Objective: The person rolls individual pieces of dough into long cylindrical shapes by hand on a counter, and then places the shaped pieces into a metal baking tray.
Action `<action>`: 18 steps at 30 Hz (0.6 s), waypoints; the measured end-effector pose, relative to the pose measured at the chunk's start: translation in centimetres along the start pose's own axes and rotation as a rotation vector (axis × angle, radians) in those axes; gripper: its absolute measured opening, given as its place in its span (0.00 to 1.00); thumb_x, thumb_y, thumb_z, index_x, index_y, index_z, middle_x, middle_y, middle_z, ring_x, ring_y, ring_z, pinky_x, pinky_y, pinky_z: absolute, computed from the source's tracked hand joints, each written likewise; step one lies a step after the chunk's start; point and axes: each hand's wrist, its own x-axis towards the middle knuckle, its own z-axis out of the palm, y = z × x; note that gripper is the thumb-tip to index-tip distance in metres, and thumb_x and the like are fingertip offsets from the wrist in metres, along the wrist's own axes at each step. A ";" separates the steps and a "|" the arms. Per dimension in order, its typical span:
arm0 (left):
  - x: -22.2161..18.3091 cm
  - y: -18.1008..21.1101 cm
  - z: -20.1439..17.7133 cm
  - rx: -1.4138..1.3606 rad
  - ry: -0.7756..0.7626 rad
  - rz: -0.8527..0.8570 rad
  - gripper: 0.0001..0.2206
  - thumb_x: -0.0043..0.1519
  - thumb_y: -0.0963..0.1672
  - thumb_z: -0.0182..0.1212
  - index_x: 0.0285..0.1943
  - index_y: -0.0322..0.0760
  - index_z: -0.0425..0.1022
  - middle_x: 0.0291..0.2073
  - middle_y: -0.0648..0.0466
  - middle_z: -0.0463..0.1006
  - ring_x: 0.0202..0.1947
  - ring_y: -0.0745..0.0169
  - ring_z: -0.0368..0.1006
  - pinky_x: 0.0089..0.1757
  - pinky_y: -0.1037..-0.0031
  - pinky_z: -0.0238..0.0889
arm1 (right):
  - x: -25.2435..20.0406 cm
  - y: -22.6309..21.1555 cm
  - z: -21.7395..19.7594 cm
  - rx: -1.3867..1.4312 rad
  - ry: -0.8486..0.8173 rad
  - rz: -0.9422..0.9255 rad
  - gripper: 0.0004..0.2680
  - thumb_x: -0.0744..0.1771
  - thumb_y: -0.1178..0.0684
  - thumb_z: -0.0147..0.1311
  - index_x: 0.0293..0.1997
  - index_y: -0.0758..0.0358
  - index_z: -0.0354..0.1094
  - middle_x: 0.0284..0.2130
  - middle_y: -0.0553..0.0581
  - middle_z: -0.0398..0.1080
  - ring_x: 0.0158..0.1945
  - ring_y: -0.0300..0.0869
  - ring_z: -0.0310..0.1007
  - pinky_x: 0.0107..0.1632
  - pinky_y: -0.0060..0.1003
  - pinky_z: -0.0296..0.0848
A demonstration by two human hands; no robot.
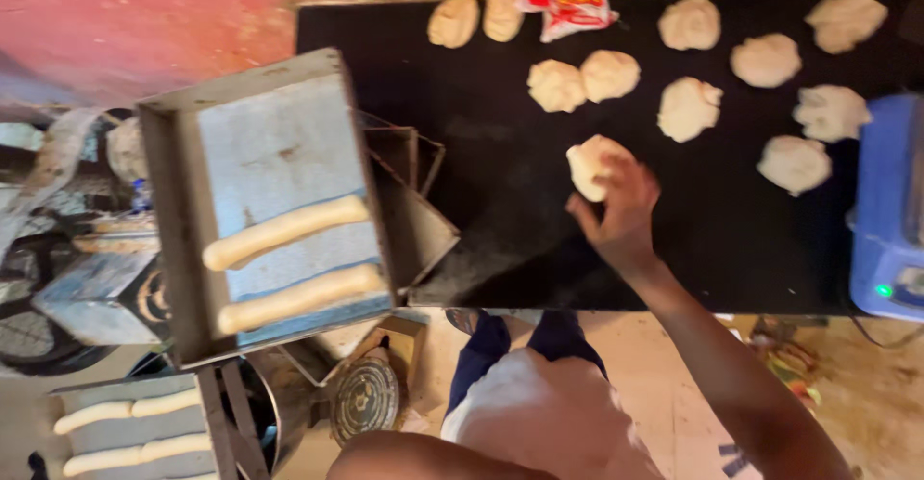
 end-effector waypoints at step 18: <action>11.7 -10.7 6.3 0.376 0.330 0.138 0.11 0.72 0.47 0.58 0.51 0.34 0.69 0.57 0.45 0.79 0.58 0.48 0.75 0.58 0.62 0.68 | 10.2 6.2 1.2 0.276 -0.693 0.249 0.18 0.69 0.33 0.50 0.55 0.52 0.75 0.47 0.57 0.76 0.54 0.51 0.75 0.57 0.48 0.72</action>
